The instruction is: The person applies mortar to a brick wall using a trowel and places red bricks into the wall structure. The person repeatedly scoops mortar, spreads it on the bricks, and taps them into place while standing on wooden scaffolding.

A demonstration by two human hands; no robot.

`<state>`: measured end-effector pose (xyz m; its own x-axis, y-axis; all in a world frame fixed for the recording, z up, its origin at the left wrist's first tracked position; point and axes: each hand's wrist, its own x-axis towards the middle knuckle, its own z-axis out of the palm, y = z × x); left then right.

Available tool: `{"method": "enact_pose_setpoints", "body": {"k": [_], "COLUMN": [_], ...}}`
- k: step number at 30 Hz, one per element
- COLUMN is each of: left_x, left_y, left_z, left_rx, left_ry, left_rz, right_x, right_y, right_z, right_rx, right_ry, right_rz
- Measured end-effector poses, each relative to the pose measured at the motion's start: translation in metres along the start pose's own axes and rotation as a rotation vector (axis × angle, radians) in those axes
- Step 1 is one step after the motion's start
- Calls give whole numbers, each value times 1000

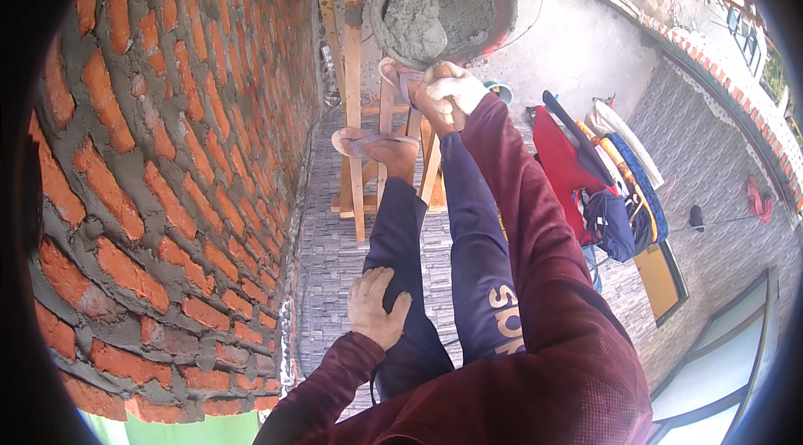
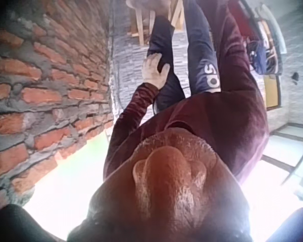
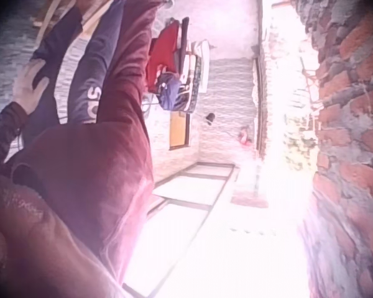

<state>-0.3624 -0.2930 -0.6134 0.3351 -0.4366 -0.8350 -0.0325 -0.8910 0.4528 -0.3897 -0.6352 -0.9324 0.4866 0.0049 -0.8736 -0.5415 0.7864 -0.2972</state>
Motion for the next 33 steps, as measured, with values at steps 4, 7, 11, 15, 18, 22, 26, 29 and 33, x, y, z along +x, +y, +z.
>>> {"method": "enact_pose_setpoints", "body": {"k": [4, 7, 11, 15, 18, 22, 26, 29, 33], "left_x": [-5, -3, -8, -8, -11, -27, -35, -47, -78], "left_y": [-3, -6, -13, -16, -17, -5, -17, 5, 19], "left_z": [-9, -13, -15, -15, -11, -1, 12, -5, -10], "left_rx": [41, 37, 28, -1, -34, -130, -111, -166, -358], "left_ry": [-45, -55, -18, 28, 89, 187, 183, 193, 333], "left_rz": [-55, -47, -57, -20, -26, -156, -203, -252, -262], "right_x": [0, -8, -29, -88, -150, -249, -322, -344, -373], "right_y": [13, 12, -7, -53, -103, -194, -308, -369, -411], "right_z": [-21, -35, -8, -11, 2, 75, 213, 334, 554], "right_rx": [137, 112, 100, -103, -261, -539, -986, -1389, -1748], "right_ry": [-191, -180, -128, -118, -204, -283, -336, -620, -738], "right_rz": [63, 8, -27, 2, 34, 266, 413, 235, 217]}}
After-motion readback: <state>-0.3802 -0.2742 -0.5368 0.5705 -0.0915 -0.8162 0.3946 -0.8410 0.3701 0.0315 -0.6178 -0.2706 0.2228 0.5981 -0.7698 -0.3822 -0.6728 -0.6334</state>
